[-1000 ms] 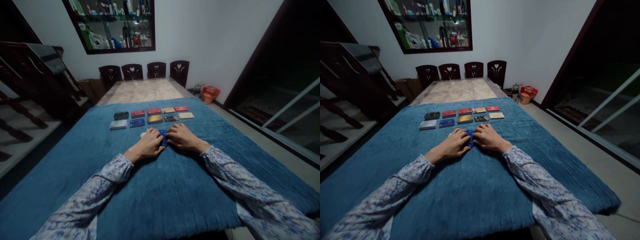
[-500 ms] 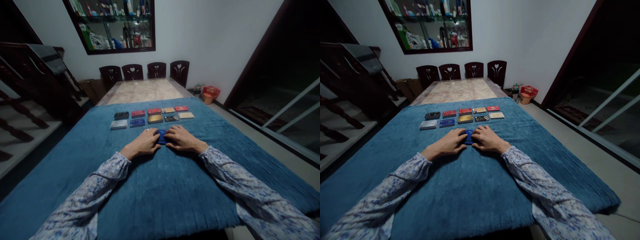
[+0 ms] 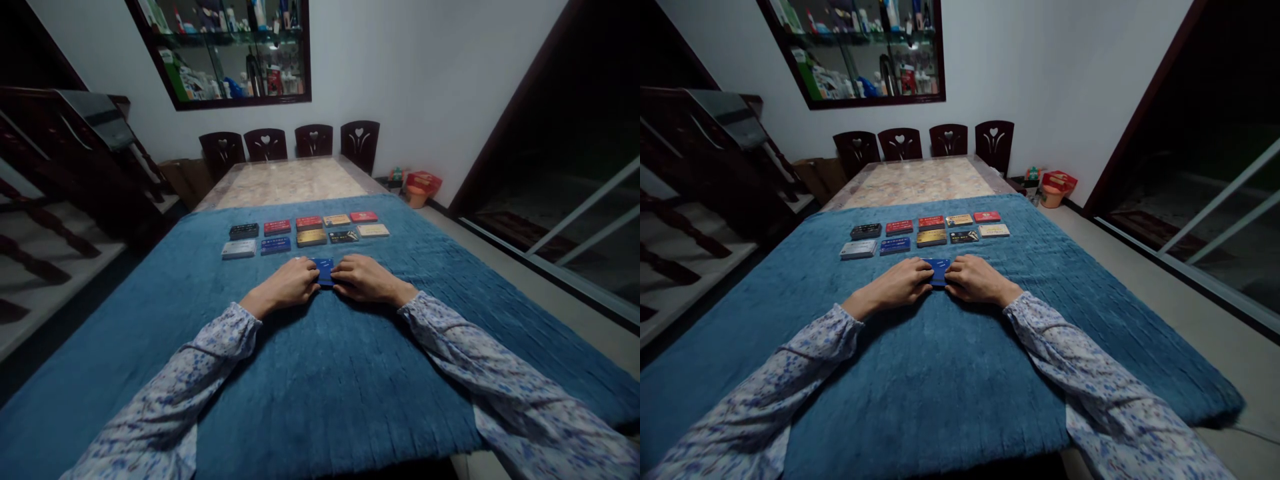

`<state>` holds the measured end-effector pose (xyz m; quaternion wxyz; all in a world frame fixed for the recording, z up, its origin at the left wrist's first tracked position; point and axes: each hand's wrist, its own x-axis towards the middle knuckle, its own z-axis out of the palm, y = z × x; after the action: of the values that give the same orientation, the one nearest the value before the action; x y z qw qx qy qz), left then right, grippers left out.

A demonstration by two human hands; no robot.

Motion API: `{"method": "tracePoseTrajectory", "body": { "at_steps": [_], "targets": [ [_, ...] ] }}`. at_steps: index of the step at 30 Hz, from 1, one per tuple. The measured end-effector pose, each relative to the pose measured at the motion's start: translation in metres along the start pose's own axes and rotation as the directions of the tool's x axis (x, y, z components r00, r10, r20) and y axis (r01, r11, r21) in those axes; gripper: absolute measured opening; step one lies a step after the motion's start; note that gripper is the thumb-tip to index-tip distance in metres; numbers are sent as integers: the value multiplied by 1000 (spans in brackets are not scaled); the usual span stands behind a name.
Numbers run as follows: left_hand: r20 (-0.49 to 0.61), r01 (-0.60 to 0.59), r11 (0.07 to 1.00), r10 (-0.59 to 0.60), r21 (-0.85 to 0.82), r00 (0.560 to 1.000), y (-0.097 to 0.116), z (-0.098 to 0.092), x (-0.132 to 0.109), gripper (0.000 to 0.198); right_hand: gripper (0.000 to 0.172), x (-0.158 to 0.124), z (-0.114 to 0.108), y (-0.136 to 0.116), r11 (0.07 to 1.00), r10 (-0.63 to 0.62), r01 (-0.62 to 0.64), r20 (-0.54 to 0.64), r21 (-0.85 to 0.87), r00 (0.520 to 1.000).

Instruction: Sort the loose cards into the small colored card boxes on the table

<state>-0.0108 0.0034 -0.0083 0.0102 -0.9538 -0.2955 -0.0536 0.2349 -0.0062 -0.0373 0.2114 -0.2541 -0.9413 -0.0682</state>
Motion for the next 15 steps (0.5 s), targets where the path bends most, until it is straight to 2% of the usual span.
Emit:
{"method": "tracePoseTrajectory", "body": {
  "at_steps": [7,15],
  "targets": [
    [-2,9,999,-9,45,1000,1,-4,0,24,30,-1,5,3,998,-26,22,-67,-65,997],
    [-77,28,999,-25,44,997,-8,-2,2,25,32,-3,10,12,993,75,-85,-119,-86,990]
  ]
}}
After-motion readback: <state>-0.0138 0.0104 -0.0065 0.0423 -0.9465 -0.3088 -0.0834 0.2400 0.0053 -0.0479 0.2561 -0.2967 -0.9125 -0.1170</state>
